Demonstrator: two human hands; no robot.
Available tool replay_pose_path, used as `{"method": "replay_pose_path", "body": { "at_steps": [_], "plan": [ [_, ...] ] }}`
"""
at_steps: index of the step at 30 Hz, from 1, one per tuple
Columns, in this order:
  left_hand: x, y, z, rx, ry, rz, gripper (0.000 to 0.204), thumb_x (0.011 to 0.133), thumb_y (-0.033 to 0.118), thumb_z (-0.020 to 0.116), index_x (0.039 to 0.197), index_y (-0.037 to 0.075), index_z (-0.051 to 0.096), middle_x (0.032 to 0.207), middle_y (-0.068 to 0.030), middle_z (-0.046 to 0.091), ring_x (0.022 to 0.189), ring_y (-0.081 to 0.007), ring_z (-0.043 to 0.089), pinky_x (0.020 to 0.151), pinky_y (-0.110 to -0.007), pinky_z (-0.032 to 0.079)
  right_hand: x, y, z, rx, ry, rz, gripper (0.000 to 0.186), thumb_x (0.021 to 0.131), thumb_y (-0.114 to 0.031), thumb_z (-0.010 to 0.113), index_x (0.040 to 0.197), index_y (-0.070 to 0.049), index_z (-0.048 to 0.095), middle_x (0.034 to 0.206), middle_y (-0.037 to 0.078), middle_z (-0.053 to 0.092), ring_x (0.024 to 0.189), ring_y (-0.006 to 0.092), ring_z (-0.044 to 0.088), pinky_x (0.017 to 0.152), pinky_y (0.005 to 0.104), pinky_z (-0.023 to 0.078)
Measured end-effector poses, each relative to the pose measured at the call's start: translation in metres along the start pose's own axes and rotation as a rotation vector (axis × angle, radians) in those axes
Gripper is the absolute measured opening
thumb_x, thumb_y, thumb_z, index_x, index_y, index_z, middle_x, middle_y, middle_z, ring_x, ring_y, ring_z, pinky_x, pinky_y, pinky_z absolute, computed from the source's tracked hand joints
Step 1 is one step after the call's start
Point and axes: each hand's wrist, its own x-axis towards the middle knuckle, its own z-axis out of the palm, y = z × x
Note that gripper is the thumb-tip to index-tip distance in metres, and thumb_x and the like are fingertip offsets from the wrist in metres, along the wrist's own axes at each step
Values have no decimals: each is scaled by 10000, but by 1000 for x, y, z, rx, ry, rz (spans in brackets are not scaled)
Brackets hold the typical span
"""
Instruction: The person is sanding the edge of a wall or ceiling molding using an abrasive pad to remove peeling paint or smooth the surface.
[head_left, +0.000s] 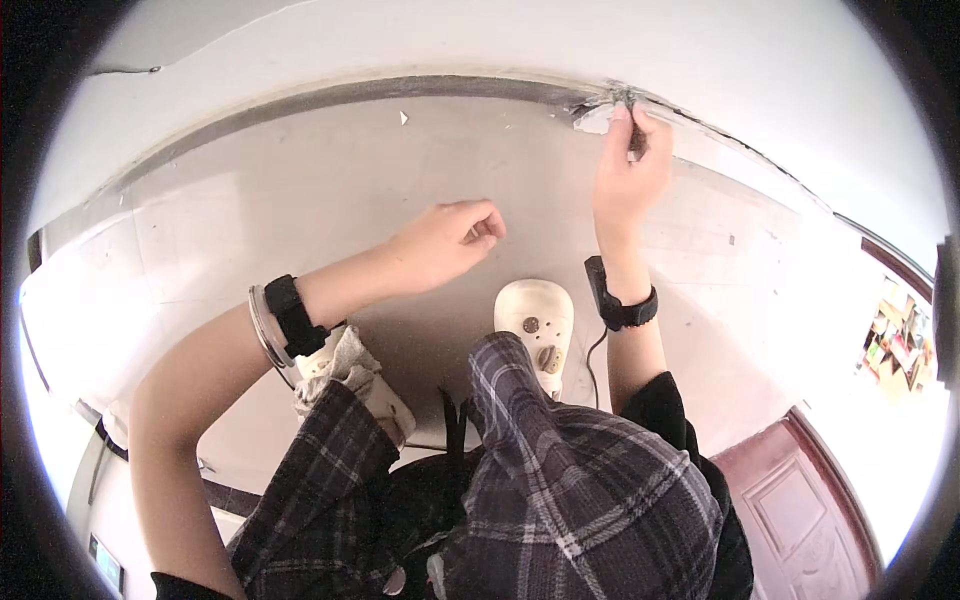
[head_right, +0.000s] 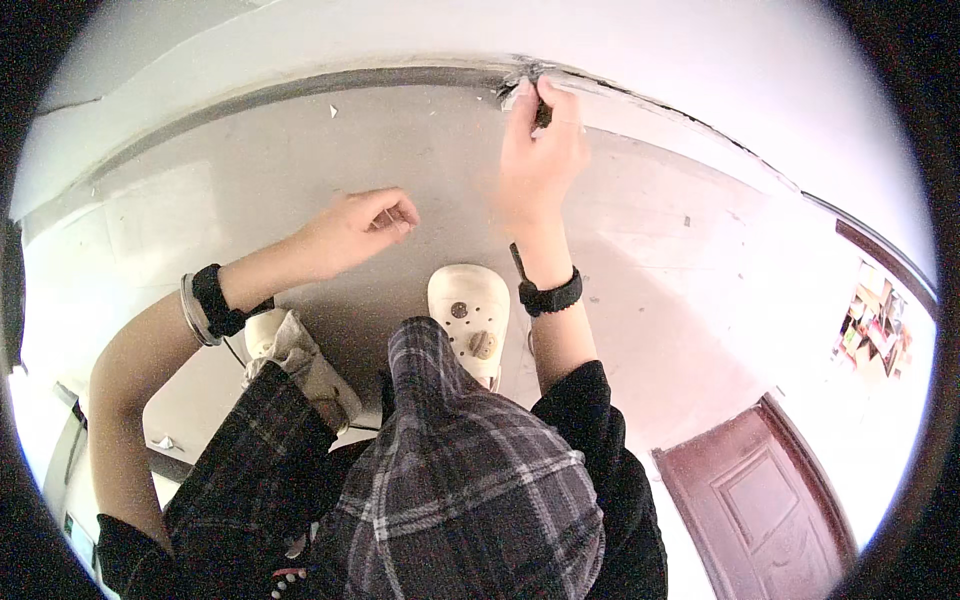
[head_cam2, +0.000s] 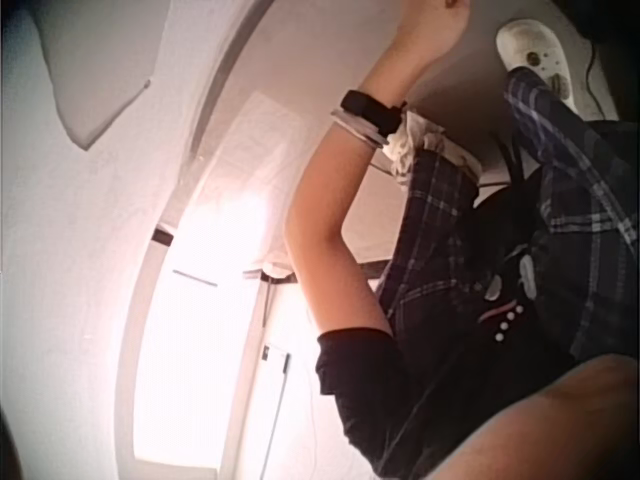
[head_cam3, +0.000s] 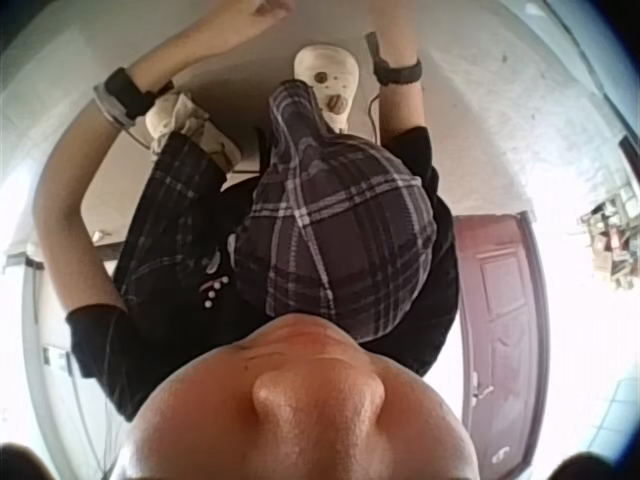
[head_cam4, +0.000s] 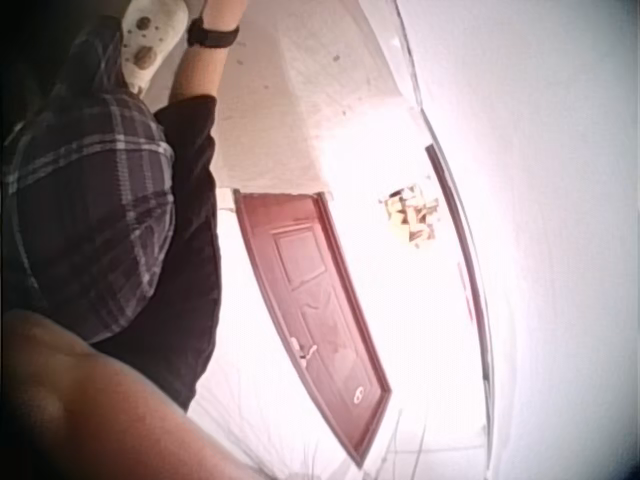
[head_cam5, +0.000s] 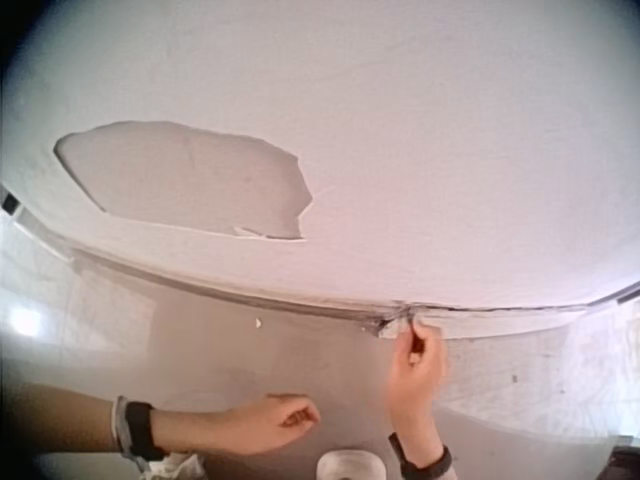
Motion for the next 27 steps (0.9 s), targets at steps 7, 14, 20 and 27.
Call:
{"method": "replay_pose_path", "body": {
  "at_steps": [7,14,20,27],
  "plan": [
    [-16,20,15,115,-147,-21,196,909,188,483,1012,25,521,960,-135,601,915,-268,592,801,-369,468,4,4,-7,-98,-118,-48,88,830,-57,629,850,6,571,692,123,605,560,179,554,531,268,444],
    [-20,17,30,145,-225,84,184,906,158,463,1012,15,510,971,-151,578,944,-292,571,811,-389,454,9,0,-8,-101,-117,-76,77,828,-46,624,845,3,568,689,123,598,546,188,540,532,272,443],
    [-19,14,30,115,-210,52,163,902,137,467,1002,14,507,969,-152,573,941,-298,570,805,-395,455,-10,2,-16,-103,-129,25,106,835,-75,629,855,9,566,692,123,601,565,187,550,551,285,448],
    [-18,15,28,144,-229,80,159,905,138,463,995,15,508,989,-155,573,944,-298,570,812,-393,458,13,2,-11,-128,-109,15,123,836,-94,635,862,13,581,704,130,612,599,181,568,583,274,456]
  ]
}}
